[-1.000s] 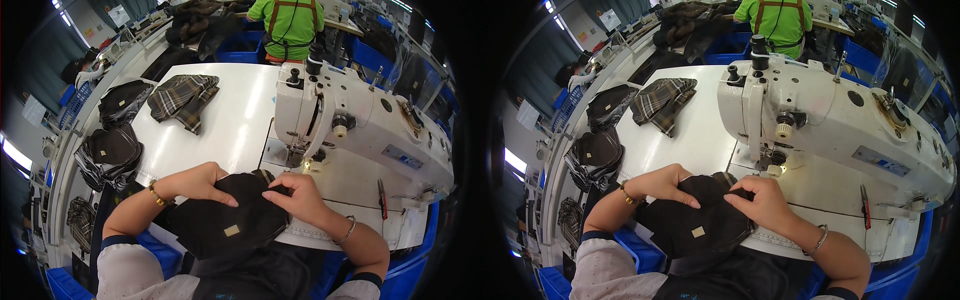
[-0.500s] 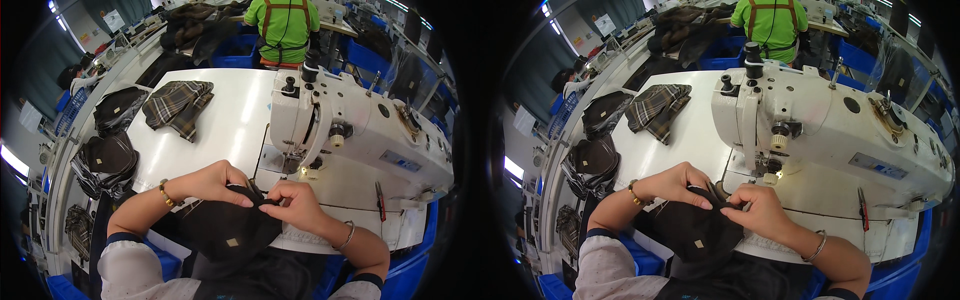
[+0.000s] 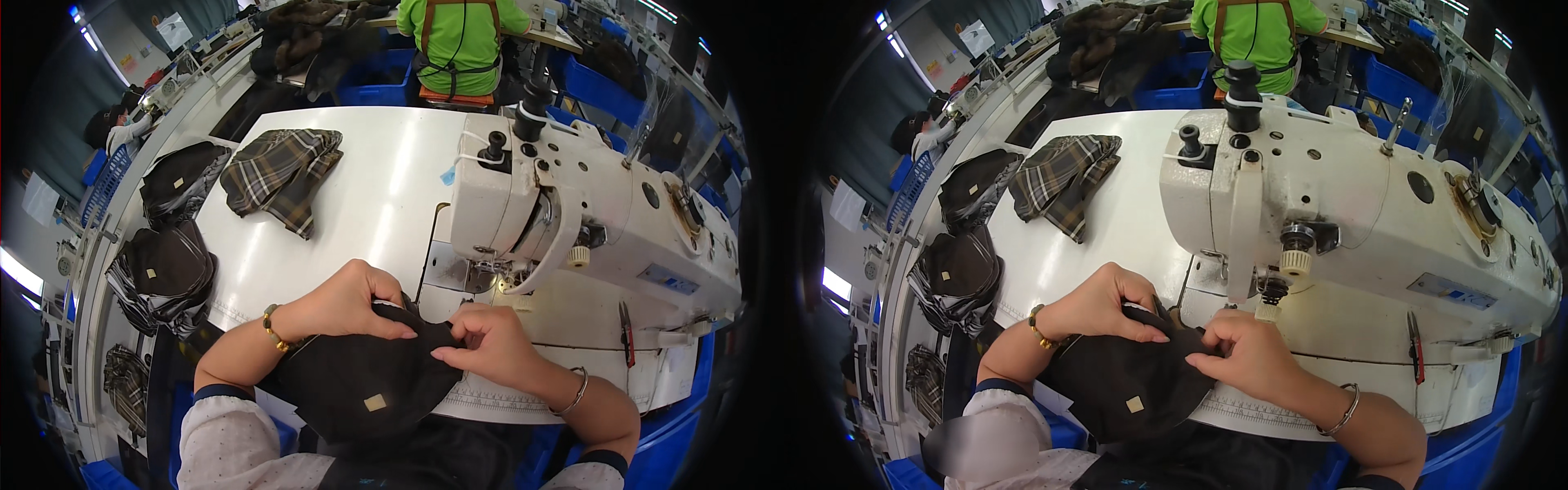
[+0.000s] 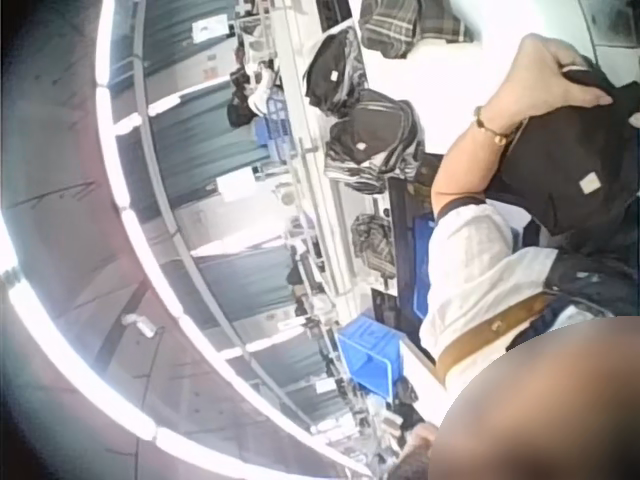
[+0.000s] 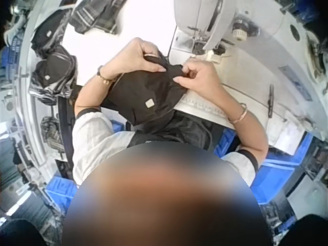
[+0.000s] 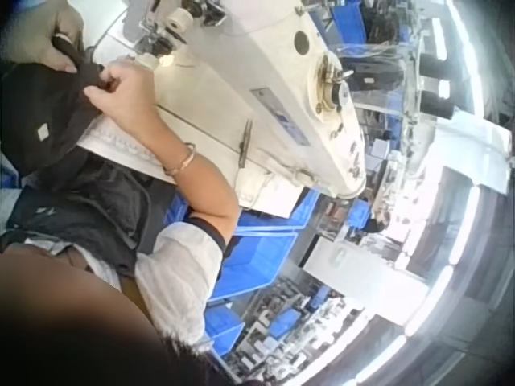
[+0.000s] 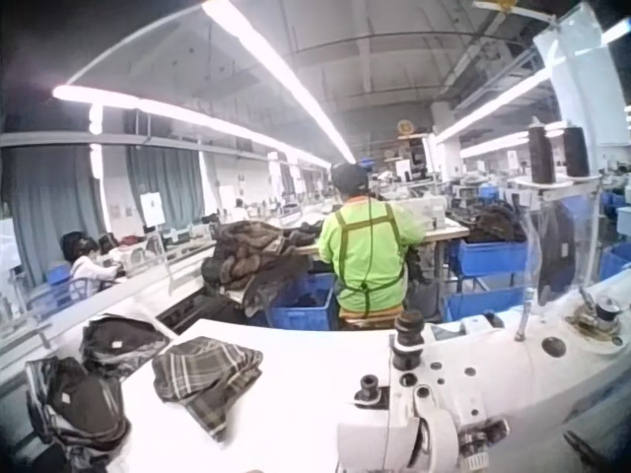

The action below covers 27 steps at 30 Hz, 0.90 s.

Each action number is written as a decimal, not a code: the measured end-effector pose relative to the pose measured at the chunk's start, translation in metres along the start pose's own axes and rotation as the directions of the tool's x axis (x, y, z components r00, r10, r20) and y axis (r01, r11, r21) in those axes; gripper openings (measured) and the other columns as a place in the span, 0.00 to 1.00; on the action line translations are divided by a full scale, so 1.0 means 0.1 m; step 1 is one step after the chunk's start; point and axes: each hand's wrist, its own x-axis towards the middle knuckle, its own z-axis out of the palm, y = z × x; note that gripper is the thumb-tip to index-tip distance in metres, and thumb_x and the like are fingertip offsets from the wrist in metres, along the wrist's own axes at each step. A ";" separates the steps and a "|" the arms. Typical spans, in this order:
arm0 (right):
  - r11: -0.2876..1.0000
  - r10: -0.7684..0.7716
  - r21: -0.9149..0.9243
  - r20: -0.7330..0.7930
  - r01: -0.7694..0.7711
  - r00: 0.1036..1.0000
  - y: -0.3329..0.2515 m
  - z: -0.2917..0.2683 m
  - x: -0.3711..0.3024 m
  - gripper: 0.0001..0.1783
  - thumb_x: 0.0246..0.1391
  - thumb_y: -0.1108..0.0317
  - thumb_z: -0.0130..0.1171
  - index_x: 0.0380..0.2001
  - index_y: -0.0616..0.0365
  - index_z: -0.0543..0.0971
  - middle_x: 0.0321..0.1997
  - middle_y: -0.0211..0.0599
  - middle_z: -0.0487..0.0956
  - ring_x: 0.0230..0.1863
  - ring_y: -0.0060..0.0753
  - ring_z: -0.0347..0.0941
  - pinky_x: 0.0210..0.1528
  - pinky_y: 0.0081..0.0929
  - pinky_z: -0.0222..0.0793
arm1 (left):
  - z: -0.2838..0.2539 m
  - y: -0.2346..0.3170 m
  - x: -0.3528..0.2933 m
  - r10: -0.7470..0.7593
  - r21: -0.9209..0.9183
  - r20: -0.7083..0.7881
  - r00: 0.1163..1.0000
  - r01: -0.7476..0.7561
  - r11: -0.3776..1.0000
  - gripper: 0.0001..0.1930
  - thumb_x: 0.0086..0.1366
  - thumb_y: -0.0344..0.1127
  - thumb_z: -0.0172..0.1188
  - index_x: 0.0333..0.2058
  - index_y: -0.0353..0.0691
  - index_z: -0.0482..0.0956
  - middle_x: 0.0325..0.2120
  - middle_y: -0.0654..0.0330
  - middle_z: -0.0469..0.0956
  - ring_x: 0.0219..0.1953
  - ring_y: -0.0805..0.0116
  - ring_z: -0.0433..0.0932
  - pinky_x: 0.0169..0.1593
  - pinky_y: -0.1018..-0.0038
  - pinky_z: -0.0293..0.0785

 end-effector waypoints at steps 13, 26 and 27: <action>0.990 -0.080 0.105 -0.134 0.094 0.988 -0.03 0.05 -0.02 0.09 0.46 0.77 0.72 0.23 0.66 0.80 0.32 0.38 0.80 0.25 0.18 0.73 0.26 0.17 0.68 | 0.02 0.01 -0.01 0.074 0.030 -0.044 0.996 -0.073 0.997 0.15 0.50 0.33 0.77 0.20 0.33 0.78 0.18 0.64 0.75 0.22 0.77 0.70 0.28 0.77 0.65; 0.972 -0.140 0.160 -0.180 0.170 0.974 -0.04 0.09 -0.02 0.11 0.44 0.80 0.72 0.21 0.64 0.77 0.32 0.37 0.79 0.24 0.16 0.70 0.25 0.16 0.63 | 0.03 0.01 -0.01 0.090 -0.060 -0.001 0.996 -0.090 0.994 0.18 0.51 0.31 0.76 0.17 0.35 0.72 0.16 0.67 0.70 0.22 0.80 0.66 0.26 0.78 0.61; 0.971 -0.123 0.181 -0.172 0.154 0.977 -0.04 0.09 -0.02 0.11 0.44 0.79 0.72 0.21 0.64 0.76 0.32 0.37 0.79 0.24 0.16 0.70 0.25 0.15 0.63 | 0.03 0.02 -0.01 0.079 -0.041 0.022 0.997 -0.078 0.996 0.18 0.51 0.30 0.75 0.17 0.35 0.71 0.16 0.67 0.70 0.22 0.80 0.66 0.26 0.78 0.61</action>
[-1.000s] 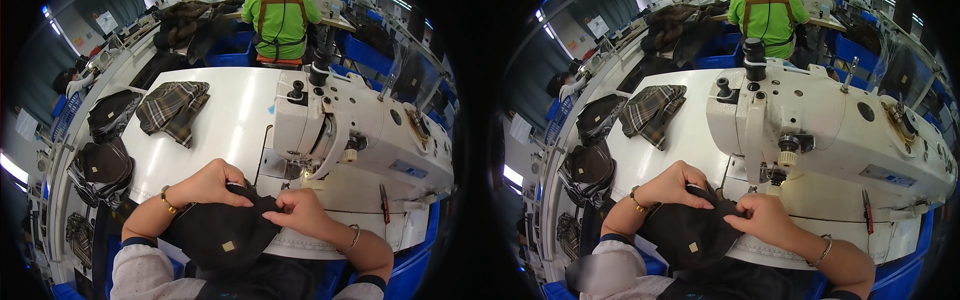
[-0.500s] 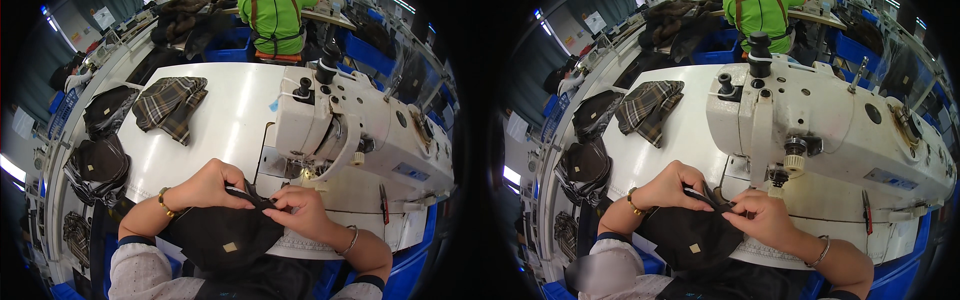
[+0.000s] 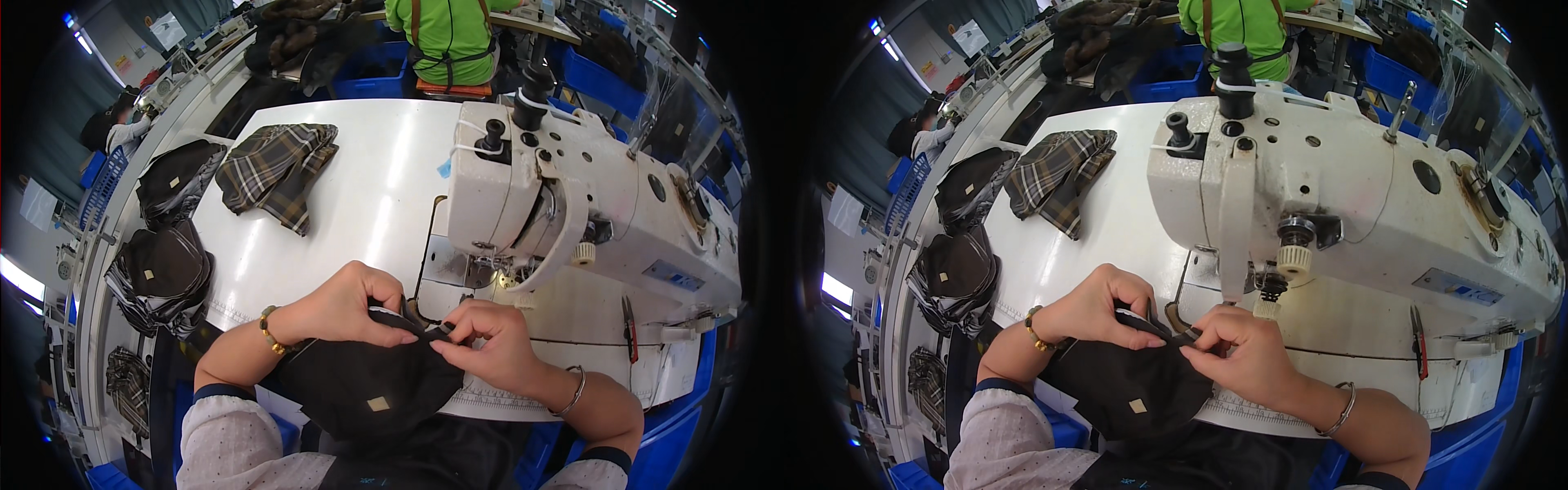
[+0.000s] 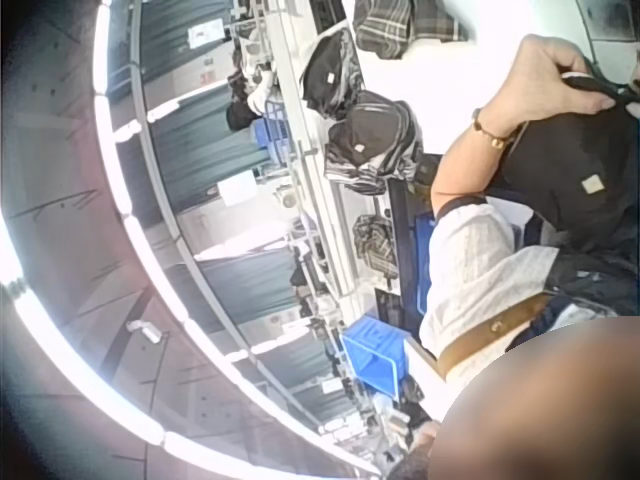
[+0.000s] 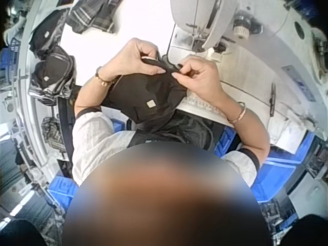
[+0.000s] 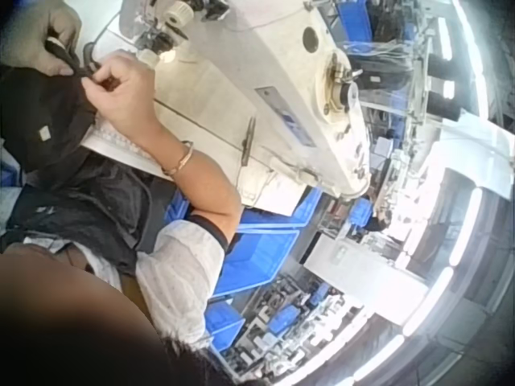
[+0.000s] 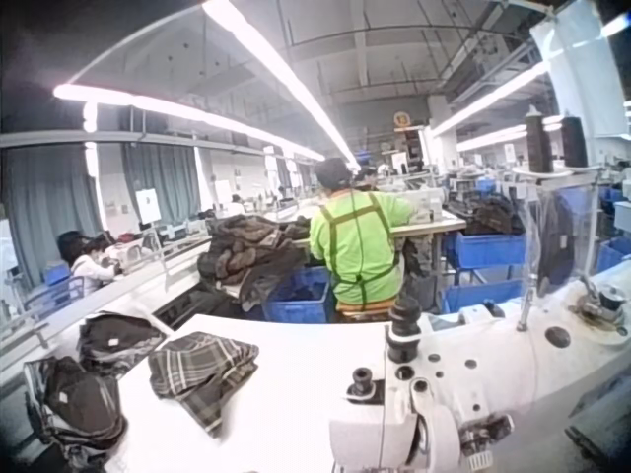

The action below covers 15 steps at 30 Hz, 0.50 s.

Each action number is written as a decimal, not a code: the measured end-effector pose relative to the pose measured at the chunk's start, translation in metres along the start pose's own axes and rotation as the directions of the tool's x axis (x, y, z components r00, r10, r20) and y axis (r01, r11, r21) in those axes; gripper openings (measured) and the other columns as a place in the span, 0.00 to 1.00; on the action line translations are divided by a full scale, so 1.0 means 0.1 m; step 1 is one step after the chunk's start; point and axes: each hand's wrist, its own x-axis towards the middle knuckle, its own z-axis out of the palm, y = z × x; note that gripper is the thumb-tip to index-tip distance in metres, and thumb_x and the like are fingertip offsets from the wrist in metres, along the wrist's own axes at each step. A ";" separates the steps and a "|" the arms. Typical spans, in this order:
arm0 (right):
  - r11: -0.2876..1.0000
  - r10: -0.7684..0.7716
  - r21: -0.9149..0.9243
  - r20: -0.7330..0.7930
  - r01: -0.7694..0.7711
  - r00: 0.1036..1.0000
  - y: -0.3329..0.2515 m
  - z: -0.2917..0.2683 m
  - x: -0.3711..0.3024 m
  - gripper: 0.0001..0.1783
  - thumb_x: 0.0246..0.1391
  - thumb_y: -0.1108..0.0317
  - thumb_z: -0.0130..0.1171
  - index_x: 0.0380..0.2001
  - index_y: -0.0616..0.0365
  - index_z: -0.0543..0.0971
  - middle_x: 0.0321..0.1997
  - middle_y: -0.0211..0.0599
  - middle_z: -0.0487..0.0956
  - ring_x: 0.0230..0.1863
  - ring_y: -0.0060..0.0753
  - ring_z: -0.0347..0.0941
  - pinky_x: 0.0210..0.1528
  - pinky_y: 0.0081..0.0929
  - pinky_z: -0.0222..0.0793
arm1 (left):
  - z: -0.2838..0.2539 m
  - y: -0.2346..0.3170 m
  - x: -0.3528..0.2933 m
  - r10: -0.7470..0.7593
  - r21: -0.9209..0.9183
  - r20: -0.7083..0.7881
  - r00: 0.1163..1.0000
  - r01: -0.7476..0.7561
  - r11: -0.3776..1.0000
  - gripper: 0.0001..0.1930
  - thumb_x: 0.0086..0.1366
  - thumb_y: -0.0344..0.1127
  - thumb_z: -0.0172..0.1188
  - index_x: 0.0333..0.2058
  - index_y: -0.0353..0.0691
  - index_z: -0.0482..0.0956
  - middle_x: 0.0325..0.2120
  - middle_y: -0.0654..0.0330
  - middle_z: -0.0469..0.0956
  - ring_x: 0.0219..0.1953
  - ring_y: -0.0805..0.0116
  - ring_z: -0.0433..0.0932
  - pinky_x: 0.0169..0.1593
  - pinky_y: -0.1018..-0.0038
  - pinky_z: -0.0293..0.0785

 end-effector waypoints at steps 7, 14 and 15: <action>0.999 0.046 0.015 0.019 -0.047 0.999 -0.01 0.01 0.00 0.11 0.45 0.78 0.72 0.20 0.63 0.76 0.32 0.36 0.79 0.25 0.15 0.69 0.25 0.15 0.62 | 0.15 0.10 0.03 -0.062 -0.262 -0.096 0.993 0.035 0.964 0.14 0.53 0.31 0.74 0.21 0.35 0.75 0.18 0.67 0.71 0.23 0.79 0.68 0.31 0.80 0.67; 0.996 0.074 0.047 0.042 -0.076 0.996 0.02 0.02 -0.02 0.11 0.47 0.78 0.71 0.21 0.63 0.76 0.33 0.34 0.79 0.27 0.13 0.69 0.26 0.14 0.63 | 0.11 -0.02 0.04 0.035 -0.118 0.063 0.997 -0.028 0.993 0.08 0.58 0.31 0.71 0.34 0.33 0.85 0.28 0.60 0.84 0.32 0.77 0.79 0.40 0.80 0.73; 0.989 0.123 0.077 0.052 -0.127 0.991 0.04 0.01 -0.02 0.09 0.49 0.76 0.70 0.23 0.63 0.77 0.34 0.33 0.79 0.26 0.12 0.70 0.26 0.13 0.64 | 0.11 -0.03 0.04 0.026 -0.085 0.082 0.996 -0.019 0.996 0.08 0.59 0.30 0.70 0.35 0.33 0.85 0.29 0.59 0.85 0.33 0.77 0.80 0.40 0.80 0.73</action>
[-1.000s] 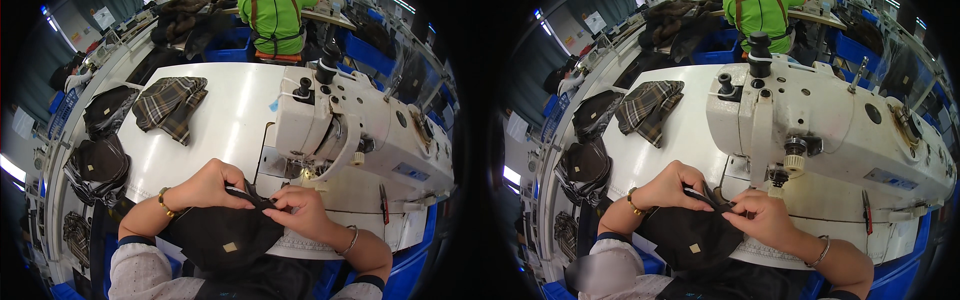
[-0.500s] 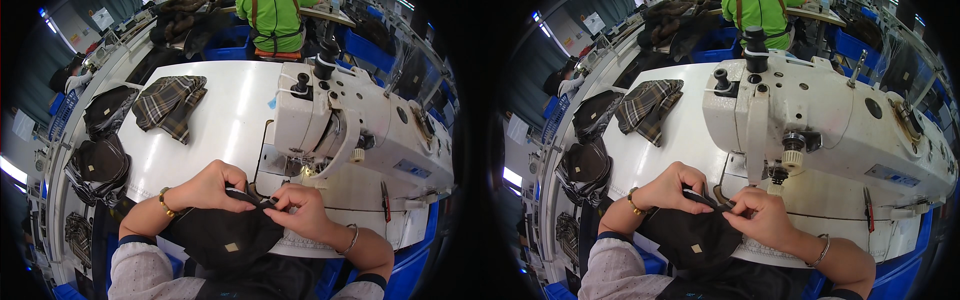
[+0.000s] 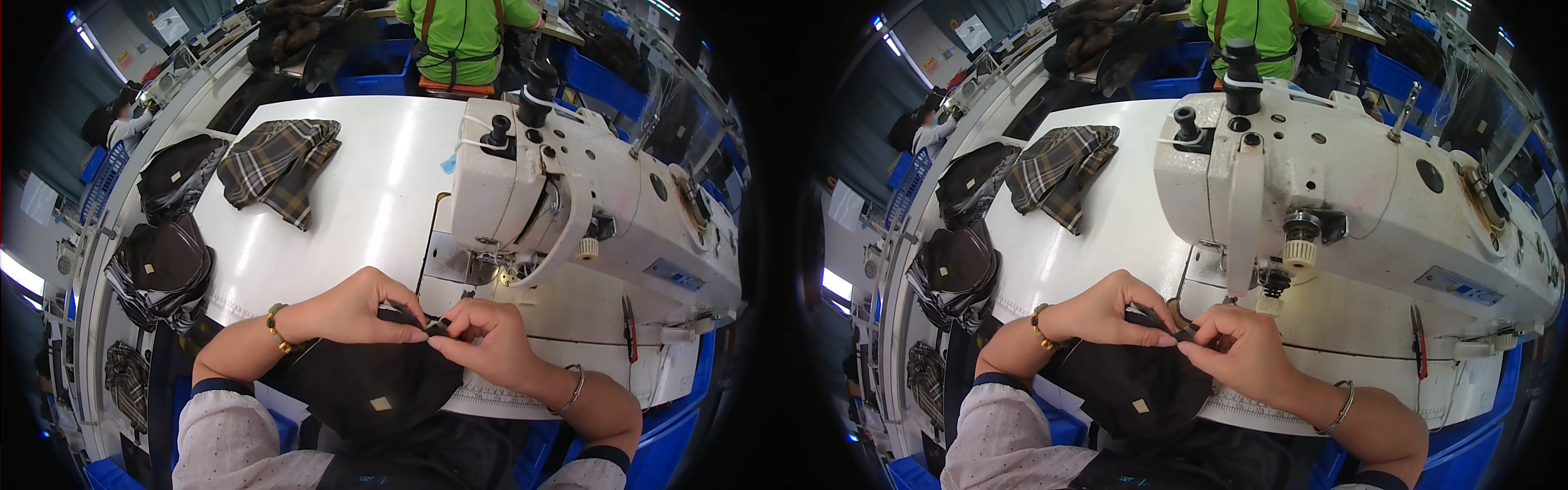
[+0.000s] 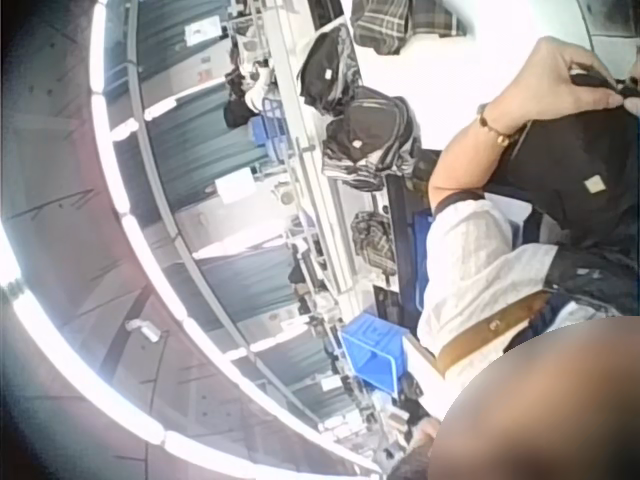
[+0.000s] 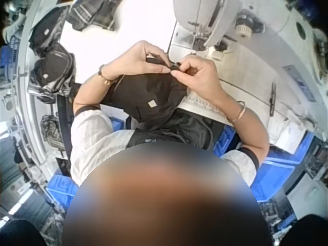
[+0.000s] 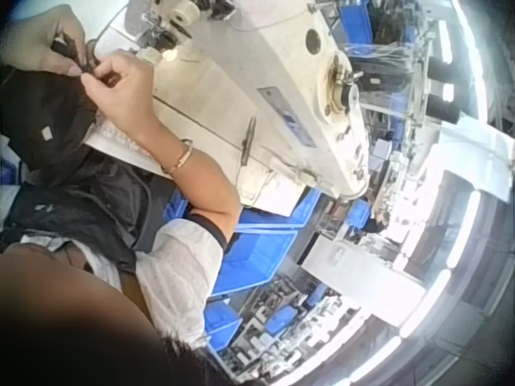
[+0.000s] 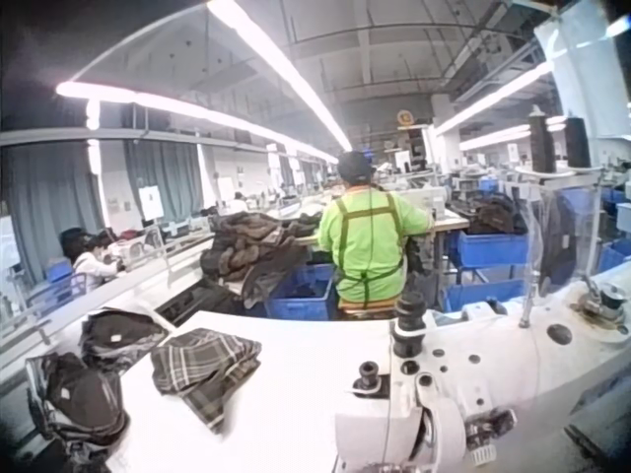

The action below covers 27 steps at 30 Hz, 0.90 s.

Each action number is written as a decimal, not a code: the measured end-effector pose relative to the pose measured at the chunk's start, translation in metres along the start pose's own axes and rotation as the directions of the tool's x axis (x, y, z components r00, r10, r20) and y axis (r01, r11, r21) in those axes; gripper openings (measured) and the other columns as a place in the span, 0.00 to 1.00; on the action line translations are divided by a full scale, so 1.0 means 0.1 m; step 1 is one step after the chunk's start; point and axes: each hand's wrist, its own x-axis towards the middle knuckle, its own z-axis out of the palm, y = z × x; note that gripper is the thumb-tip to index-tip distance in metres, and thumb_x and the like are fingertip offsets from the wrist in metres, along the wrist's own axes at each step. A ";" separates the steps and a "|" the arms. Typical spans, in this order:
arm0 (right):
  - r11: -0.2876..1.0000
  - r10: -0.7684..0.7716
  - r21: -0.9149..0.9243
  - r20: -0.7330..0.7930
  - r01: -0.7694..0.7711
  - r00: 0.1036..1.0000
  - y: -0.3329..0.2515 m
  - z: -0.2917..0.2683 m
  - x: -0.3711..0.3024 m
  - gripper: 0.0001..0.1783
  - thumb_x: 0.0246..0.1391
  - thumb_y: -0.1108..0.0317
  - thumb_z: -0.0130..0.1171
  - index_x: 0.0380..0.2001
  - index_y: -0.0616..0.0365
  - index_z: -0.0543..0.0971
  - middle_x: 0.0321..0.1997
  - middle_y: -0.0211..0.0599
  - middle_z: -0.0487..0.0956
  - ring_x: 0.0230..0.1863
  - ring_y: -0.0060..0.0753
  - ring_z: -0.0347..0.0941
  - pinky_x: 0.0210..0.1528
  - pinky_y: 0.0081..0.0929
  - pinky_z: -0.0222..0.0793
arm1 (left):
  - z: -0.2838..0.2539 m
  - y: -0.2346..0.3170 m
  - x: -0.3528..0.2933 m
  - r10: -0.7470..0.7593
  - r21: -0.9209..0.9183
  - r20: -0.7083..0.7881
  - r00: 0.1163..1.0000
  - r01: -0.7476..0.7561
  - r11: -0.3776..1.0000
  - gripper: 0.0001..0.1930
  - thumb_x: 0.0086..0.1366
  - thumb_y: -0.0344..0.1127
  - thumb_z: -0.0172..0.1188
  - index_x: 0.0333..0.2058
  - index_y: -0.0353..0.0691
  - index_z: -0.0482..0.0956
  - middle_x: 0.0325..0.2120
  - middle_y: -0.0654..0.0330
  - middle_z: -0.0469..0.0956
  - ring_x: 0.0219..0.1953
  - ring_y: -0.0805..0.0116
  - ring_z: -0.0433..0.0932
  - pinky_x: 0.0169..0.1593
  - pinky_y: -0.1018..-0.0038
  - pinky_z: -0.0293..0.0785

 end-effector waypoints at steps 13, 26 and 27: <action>0.957 0.140 0.256 0.018 -0.139 0.990 0.09 -0.01 0.01 0.06 0.56 0.74 0.65 0.28 0.62 0.78 0.36 0.27 0.77 0.29 0.08 0.69 0.30 0.11 0.65 | -0.01 -0.03 0.00 -0.053 -0.062 -0.023 0.998 0.052 0.997 0.07 0.59 0.29 0.69 0.33 0.33 0.85 0.26 0.61 0.83 0.31 0.78 0.79 0.39 0.80 0.72; 0.969 0.122 0.210 0.039 -0.128 0.992 0.06 0.00 0.01 0.07 0.55 0.80 0.64 0.26 0.63 0.76 0.35 0.29 0.77 0.30 0.11 0.69 0.30 0.12 0.64 | 0.03 0.12 0.05 0.123 0.136 -0.083 0.989 -0.111 0.984 0.10 0.56 0.32 0.72 0.34 0.34 0.84 0.26 0.59 0.83 0.32 0.71 0.81 0.39 0.76 0.75; 0.976 0.095 0.194 0.040 -0.101 0.995 0.05 0.00 0.00 0.07 0.55 0.79 0.64 0.26 0.63 0.76 0.34 0.29 0.77 0.30 0.11 0.69 0.30 0.12 0.64 | 0.06 0.14 0.04 0.099 0.150 -0.100 0.990 -0.083 0.985 0.11 0.55 0.33 0.73 0.34 0.34 0.84 0.26 0.58 0.82 0.32 0.69 0.81 0.39 0.76 0.76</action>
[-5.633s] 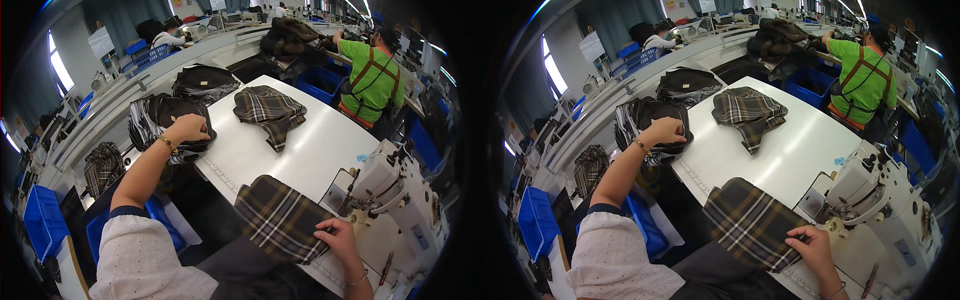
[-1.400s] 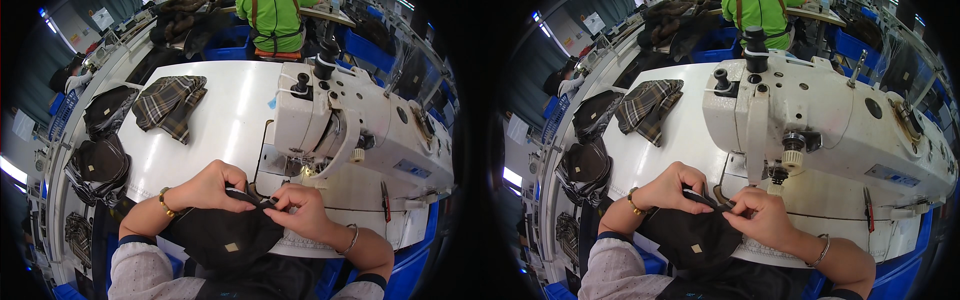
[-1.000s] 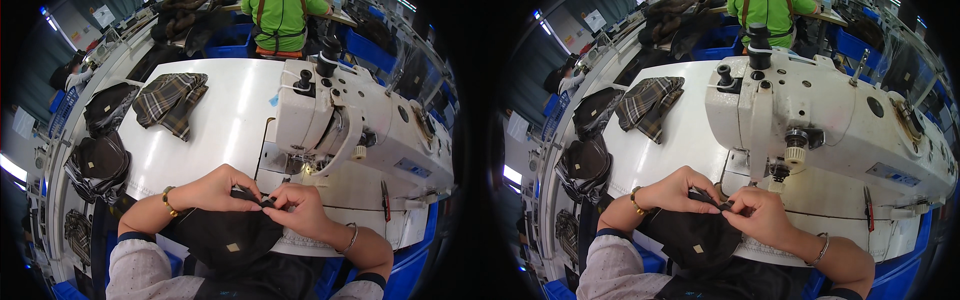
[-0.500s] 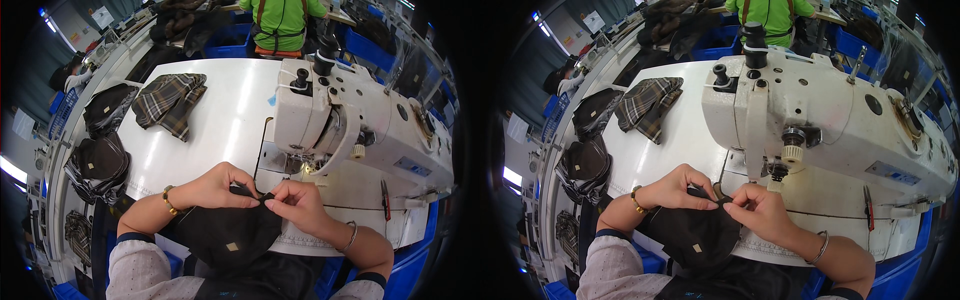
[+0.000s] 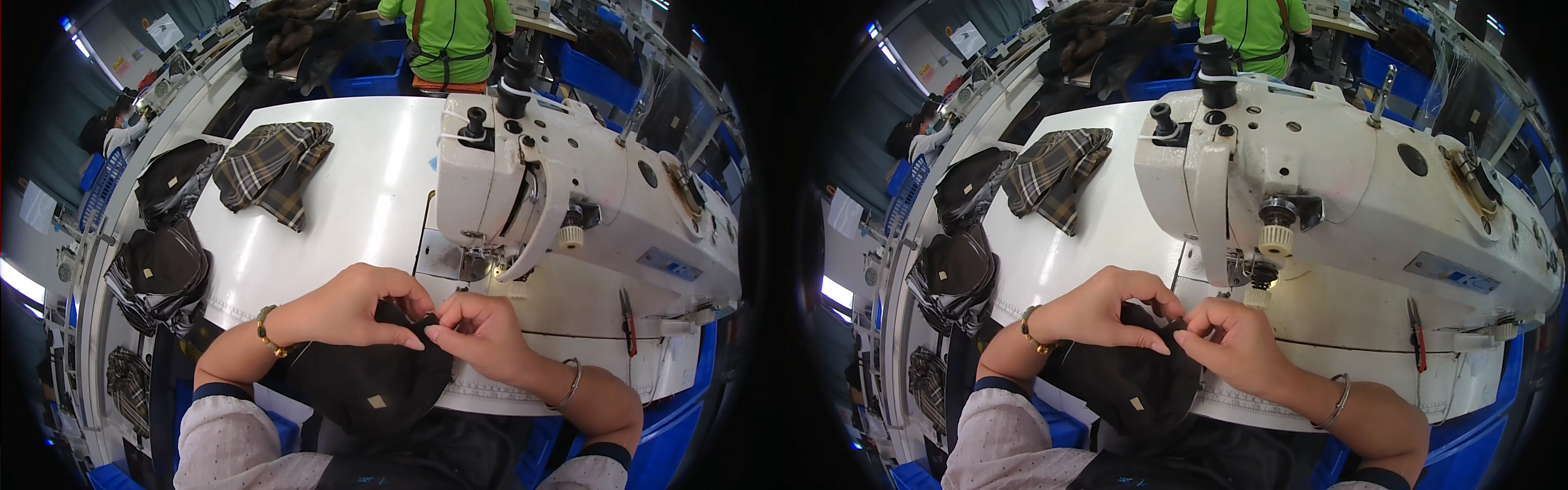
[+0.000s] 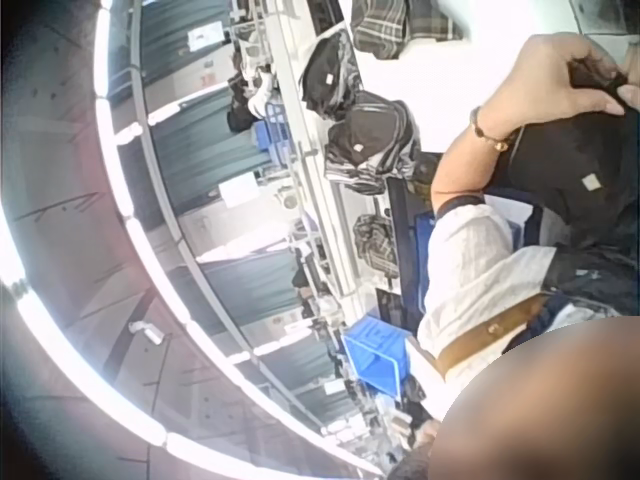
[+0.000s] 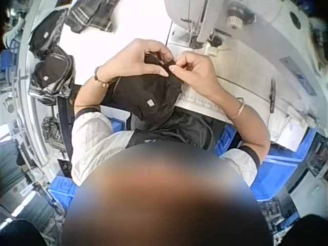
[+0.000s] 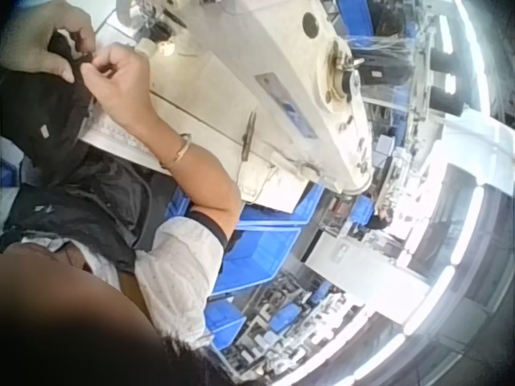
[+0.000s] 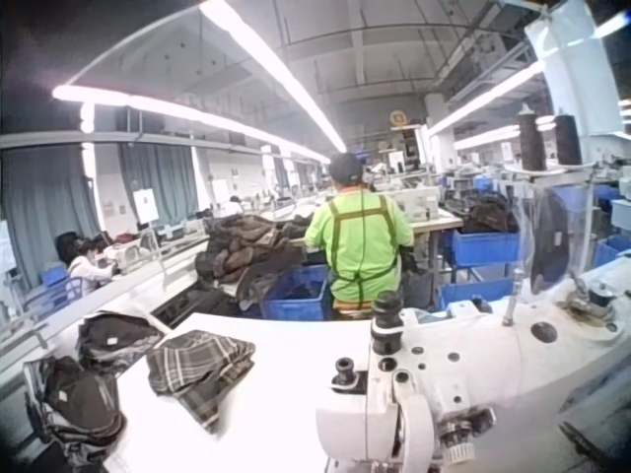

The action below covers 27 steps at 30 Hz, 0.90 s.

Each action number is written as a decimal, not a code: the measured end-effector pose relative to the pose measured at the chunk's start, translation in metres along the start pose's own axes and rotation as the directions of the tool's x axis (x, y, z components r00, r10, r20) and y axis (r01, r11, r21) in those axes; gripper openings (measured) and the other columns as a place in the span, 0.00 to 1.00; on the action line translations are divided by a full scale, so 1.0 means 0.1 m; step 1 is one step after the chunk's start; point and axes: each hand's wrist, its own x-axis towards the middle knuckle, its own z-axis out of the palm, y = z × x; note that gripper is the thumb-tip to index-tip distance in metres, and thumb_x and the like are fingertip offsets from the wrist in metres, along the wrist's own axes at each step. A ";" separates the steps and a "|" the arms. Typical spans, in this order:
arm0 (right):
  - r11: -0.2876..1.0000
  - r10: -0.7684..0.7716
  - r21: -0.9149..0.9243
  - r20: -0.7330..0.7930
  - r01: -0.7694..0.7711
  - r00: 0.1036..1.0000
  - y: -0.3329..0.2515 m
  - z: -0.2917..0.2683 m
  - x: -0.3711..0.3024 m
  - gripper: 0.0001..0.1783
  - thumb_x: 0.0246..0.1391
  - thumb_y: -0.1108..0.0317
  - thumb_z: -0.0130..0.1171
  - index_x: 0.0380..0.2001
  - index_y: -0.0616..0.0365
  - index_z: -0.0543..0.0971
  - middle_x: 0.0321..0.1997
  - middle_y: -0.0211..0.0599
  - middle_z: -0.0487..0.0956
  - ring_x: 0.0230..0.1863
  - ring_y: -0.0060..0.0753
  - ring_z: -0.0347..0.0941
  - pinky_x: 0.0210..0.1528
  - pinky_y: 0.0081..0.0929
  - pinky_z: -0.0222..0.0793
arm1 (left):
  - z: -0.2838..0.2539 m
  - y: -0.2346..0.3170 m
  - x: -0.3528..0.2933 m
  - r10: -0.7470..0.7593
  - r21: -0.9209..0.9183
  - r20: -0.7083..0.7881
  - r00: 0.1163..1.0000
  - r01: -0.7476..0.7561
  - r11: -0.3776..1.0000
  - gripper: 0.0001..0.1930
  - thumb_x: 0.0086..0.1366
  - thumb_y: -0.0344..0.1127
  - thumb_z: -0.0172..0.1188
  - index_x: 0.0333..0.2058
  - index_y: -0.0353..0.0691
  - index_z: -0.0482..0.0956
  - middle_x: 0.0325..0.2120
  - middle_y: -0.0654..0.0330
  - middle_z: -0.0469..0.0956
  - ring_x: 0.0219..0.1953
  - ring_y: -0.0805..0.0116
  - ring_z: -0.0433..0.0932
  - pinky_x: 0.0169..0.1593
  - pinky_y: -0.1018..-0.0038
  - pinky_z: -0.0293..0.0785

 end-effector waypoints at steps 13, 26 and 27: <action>0.963 -0.002 -0.269 0.095 0.028 0.995 -0.24 0.13 -0.13 0.06 0.51 0.71 0.67 0.26 0.63 0.81 0.26 0.27 0.81 0.22 0.11 0.72 0.23 0.14 0.67 | -0.10 0.33 -0.44 -0.270 -0.038 -0.149 0.951 0.268 0.963 0.06 0.56 0.29 0.73 0.30 0.34 0.85 0.24 0.64 0.83 0.29 0.80 0.77 0.37 0.82 0.71; 0.984 -0.059 -0.163 0.048 0.066 0.997 -0.24 0.16 -0.18 0.07 0.52 0.74 0.67 0.34 0.61 0.80 0.32 0.30 0.80 0.31 0.17 0.76 0.31 0.17 0.71 | 0.05 0.39 -0.60 -0.111 0.113 -0.234 0.966 0.140 0.984 0.05 0.60 0.28 0.69 0.30 0.35 0.81 0.29 0.62 0.82 0.33 0.74 0.79 0.39 0.78 0.73; 0.945 -0.122 -0.290 0.116 0.151 0.986 -0.23 0.14 -0.17 0.07 0.53 0.74 0.66 0.35 0.61 0.80 0.33 0.32 0.80 0.31 0.20 0.76 0.31 0.19 0.71 | 0.06 0.38 -0.60 -0.104 0.101 -0.242 0.965 0.131 0.986 0.05 0.60 0.28 0.69 0.30 0.35 0.81 0.29 0.62 0.82 0.33 0.74 0.79 0.39 0.78 0.73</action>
